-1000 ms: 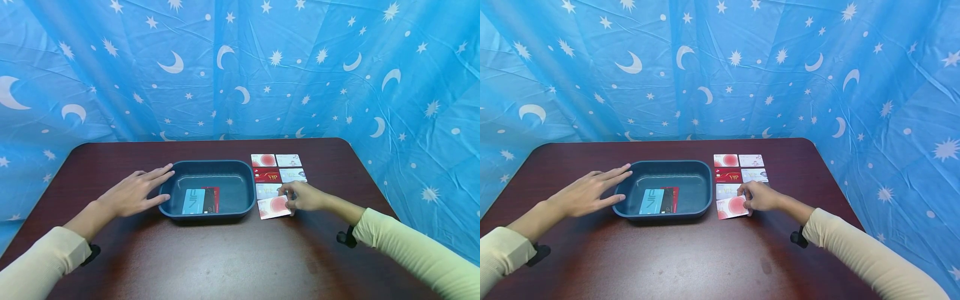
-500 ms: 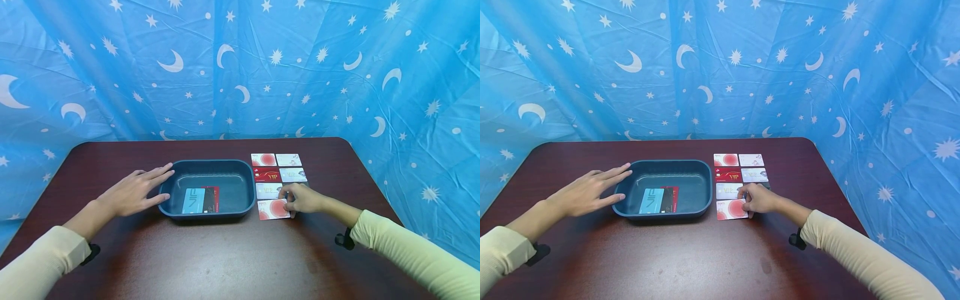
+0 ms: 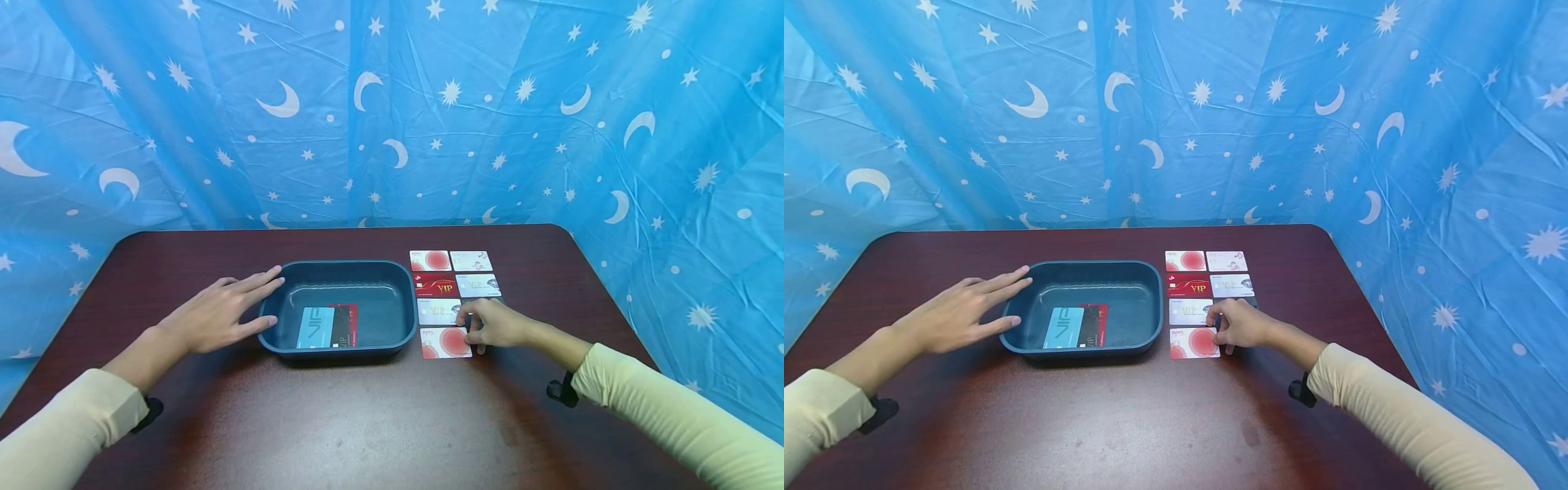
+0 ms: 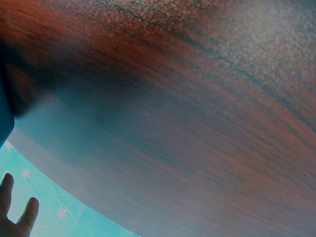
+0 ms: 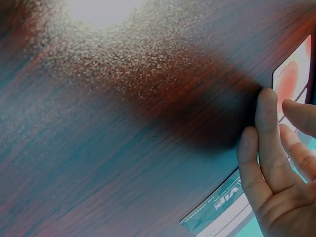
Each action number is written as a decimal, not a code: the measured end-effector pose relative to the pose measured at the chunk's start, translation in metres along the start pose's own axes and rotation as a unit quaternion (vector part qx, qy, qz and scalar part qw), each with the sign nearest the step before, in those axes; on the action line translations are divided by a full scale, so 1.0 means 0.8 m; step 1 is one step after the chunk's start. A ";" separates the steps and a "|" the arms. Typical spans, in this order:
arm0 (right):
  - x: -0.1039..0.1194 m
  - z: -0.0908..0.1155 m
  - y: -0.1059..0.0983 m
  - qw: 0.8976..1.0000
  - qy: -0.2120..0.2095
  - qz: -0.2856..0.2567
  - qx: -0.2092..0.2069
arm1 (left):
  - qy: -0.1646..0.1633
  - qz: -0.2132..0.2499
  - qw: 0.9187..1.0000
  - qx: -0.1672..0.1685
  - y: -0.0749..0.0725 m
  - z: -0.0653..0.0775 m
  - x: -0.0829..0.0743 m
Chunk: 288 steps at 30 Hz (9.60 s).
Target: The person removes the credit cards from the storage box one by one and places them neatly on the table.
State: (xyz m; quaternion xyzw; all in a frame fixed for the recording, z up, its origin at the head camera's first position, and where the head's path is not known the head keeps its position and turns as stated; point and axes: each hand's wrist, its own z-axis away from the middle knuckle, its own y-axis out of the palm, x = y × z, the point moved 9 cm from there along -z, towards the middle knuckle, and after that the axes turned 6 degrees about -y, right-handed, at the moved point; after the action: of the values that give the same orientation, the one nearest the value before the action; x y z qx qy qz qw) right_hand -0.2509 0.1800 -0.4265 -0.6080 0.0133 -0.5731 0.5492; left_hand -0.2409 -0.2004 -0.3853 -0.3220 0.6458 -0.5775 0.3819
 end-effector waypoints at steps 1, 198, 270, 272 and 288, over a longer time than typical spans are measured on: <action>0.000 0.000 0.000 1.000 -0.002 0.000 0.000 | 0.000 0.000 1.000 0.000 0.000 0.000 0.000; 0.208 -0.054 -0.086 0.971 -0.164 0.165 0.049 | -0.006 -0.004 1.000 -0.003 0.000 0.000 0.001; -0.071 0.068 -0.046 0.998 0.050 -0.035 -0.001 | -0.006 0.002 1.000 -0.001 0.002 -0.001 0.001; -0.071 0.068 -0.045 0.998 0.047 -0.036 0.001 | -0.007 0.003 1.000 -0.002 0.002 -0.001 0.001; -0.070 0.066 -0.042 0.999 0.039 -0.025 0.015 | -0.004 0.008 1.000 -0.001 0.001 0.000 0.000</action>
State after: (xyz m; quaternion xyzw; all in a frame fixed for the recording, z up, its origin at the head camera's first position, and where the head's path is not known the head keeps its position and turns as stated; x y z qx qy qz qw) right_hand -0.2531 0.2639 -0.4284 -0.5769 0.0111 -0.6104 0.5426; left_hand -0.2408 -0.2007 -0.3862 -0.3194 0.6471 -0.5726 0.3891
